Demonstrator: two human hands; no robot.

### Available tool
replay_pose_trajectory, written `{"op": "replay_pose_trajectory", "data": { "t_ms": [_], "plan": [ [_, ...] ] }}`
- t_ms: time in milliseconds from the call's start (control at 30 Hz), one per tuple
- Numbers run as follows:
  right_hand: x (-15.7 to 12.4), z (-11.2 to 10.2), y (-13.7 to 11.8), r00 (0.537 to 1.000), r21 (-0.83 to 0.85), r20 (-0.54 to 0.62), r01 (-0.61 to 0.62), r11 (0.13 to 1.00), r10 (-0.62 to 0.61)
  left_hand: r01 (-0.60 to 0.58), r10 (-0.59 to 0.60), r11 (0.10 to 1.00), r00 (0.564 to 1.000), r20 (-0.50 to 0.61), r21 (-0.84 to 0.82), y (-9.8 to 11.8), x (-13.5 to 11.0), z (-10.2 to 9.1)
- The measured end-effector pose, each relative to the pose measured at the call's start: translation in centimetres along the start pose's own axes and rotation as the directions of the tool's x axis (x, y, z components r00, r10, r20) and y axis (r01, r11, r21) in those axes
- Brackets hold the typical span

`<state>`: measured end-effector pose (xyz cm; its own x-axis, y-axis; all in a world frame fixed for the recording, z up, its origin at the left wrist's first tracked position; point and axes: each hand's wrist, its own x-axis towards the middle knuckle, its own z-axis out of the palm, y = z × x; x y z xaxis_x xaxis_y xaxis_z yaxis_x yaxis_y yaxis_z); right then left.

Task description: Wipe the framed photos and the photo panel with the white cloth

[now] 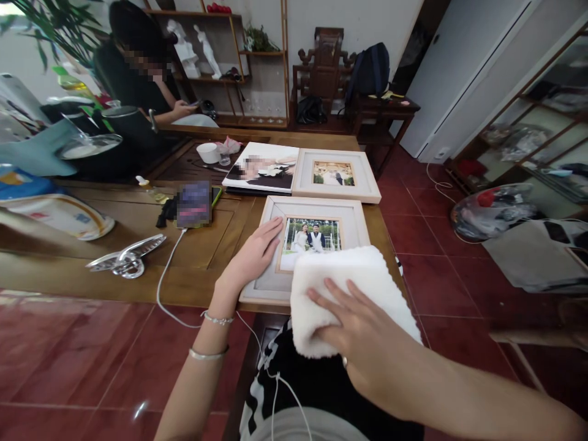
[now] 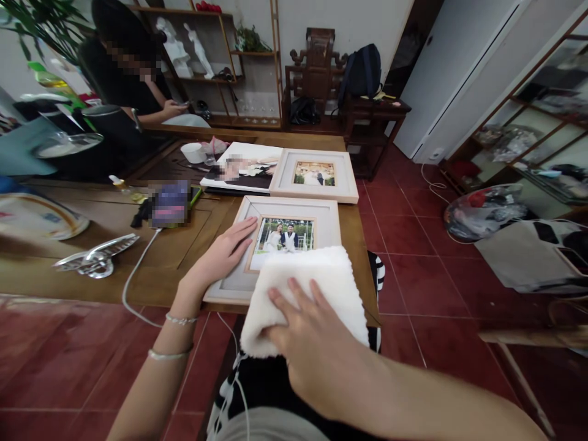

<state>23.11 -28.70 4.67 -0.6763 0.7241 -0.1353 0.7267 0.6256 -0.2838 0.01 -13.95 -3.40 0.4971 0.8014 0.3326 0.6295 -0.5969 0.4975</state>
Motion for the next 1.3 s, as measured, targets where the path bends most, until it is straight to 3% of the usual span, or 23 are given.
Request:
{"op": "replay_pose_trajectory", "data": {
  "t_ms": [133, 267, 433, 633, 833, 1033, 1167, 1300],
  "plan": [
    [1.5, 1.0, 0.7, 0.999, 0.003, -0.048, -0.007, 1.0, 0.007, 0.01, -0.01, 1.0, 1.0, 0.005, -0.008, 0.0, 0.0, 0.0],
    [5.4, 0.9, 4.5, 0.984, -0.082, -0.158, -0.101, 0.991, 0.087, 0.01, -0.009, 0.999, 1.0, 0.014, -0.03, 0.0, 0.0, -0.1],
    [10.3, -0.7, 9.5, 0.94, -0.197, -0.289, -0.241, 0.95, 0.179, 0.019, -0.018, 0.999, 1.0, 0.021, -0.03, 0.0, 0.0, -0.2],
    [12.9, -1.1, 11.9, 0.921, -0.251, -0.35, -0.27, 0.93, 0.173, 0.019, -0.019, 0.999, 1.0, 0.021, -0.032, 0.0, 0.1, -0.3],
    [11.0, -0.5, 8.5, 0.966, -0.246, -0.179, -0.225, 0.943, 0.185, 0.014, -0.014, 0.999, 1.0, 0.015, -0.036, -0.1, 0.1, -0.1],
    [4.9, -0.5, 1.9, 0.999, -0.096, -0.016, -0.043, 0.994, 0.042, 0.0, 0.0, 1.0, 1.0, -0.005, -0.026, -0.1, 0.0, 0.0],
    [2.0, 0.0, -0.9, 1.0, -0.008, 0.021, 0.003, 1.0, -0.003, 0.004, -0.004, 1.0, 1.0, -0.015, -0.022, 0.0, 0.0, 0.0],
    [2.3, 0.8, -0.7, 1.0, 0.016, -0.021, 0.001, 1.0, -0.001, 0.021, -0.021, 1.0, 1.0, -0.015, -0.022, 0.2, 0.0, -0.1]
  ]
}}
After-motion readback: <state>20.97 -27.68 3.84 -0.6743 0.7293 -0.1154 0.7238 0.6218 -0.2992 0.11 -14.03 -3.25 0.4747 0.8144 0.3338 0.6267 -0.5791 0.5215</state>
